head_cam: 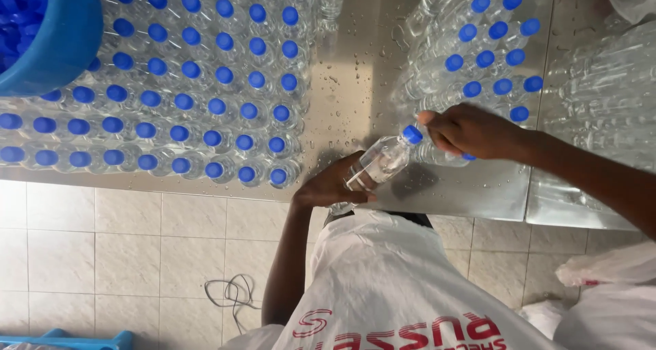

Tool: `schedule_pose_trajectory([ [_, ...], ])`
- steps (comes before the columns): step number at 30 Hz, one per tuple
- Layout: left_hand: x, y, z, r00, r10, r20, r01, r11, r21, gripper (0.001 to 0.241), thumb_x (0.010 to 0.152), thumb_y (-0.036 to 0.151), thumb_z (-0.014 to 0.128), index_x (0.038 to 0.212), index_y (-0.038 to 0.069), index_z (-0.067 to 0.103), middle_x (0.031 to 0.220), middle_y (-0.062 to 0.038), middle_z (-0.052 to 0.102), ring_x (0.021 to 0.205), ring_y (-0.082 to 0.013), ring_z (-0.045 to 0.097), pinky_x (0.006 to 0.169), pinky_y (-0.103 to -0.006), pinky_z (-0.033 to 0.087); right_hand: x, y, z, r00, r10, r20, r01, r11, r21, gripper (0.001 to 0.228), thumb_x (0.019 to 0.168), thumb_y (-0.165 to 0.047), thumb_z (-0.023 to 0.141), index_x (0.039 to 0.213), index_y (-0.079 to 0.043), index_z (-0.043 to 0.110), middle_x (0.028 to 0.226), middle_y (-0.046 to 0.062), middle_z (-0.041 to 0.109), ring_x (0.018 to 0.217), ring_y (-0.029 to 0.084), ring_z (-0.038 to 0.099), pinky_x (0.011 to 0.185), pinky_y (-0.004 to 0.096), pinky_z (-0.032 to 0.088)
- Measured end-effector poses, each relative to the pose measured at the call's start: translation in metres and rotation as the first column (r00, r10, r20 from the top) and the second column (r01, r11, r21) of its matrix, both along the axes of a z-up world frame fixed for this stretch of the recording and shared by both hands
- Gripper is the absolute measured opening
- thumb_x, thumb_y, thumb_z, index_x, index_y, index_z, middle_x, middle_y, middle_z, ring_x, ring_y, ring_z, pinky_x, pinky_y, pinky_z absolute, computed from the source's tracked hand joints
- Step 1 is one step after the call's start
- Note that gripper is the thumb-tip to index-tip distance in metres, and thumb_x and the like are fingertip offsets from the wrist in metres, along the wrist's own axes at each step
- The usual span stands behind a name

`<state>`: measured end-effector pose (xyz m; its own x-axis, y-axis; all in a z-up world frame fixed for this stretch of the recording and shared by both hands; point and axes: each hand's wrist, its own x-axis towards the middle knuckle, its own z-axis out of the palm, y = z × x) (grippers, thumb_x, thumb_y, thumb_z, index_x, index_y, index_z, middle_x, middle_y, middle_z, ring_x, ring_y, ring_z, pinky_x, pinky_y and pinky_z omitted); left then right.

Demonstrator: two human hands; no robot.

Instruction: Manually placing and tightening plastic caps onto water bottles and arranging them on a production table.

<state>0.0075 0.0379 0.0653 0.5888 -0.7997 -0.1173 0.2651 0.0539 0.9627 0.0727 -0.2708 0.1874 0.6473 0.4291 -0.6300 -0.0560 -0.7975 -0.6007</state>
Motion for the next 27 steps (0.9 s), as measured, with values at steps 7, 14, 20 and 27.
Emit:
schedule_pose_trajectory([
  [7,-0.011,0.003,-0.029,0.992,-0.092,-0.091,0.085,0.993,-0.078,0.081,0.084,0.032,0.092,0.153,0.009,0.055,0.123,-0.012,0.078,0.112,-0.0272,0.077,0.093,-0.0409,0.065,-0.021,-0.016,-0.003,0.374,0.539,0.754,-0.621,0.75,-0.228,0.056,0.104,-0.027,0.069,0.154,-0.011,0.049,0.145,0.014,0.063,0.132,0.032,0.063,0.104,0.049,0.056],
  [14,-0.023,-0.014,-0.057,0.877,-0.434,-0.204,0.302,0.83,-0.469,0.087,0.087,0.006,0.091,0.159,-0.005,0.043,0.101,-0.031,0.078,0.083,-0.0309,0.081,0.07,-0.0436,0.07,-0.041,-0.022,-0.071,0.203,0.409,0.89,-0.721,0.677,-0.147,0.058,0.109,-0.066,0.047,0.096,-0.012,0.063,0.086,0.008,0.061,0.085,0.031,0.07,0.074,0.043,0.058],
  [20,-0.032,-0.011,-0.034,0.953,-0.188,-0.237,0.117,0.951,-0.285,0.071,0.089,0.002,0.087,0.15,-0.005,0.052,0.105,-0.033,0.078,0.083,-0.0365,0.081,0.067,-0.048,0.07,-0.04,-0.012,-0.074,0.78,0.173,0.601,-0.299,0.947,0.115,0.056,0.111,-0.049,0.042,0.067,-0.016,0.053,0.051,0.006,0.049,0.048,0.028,0.058,0.051,0.039,0.051],
  [27,-0.048,-0.042,0.044,0.641,-0.313,0.7,-0.594,0.375,0.712,0.112,0.076,0.039,0.095,0.17,0.016,0.039,0.122,-0.016,0.072,0.096,-0.0339,0.074,0.074,-0.0482,0.062,-0.015,-0.023,-0.15,0.701,-0.526,-0.482,0.561,0.824,-0.082,0.076,0.1,-0.086,0.056,0.074,-0.016,0.046,0.058,-0.001,0.035,0.043,0.014,0.033,0.036,0.031,0.019],
])
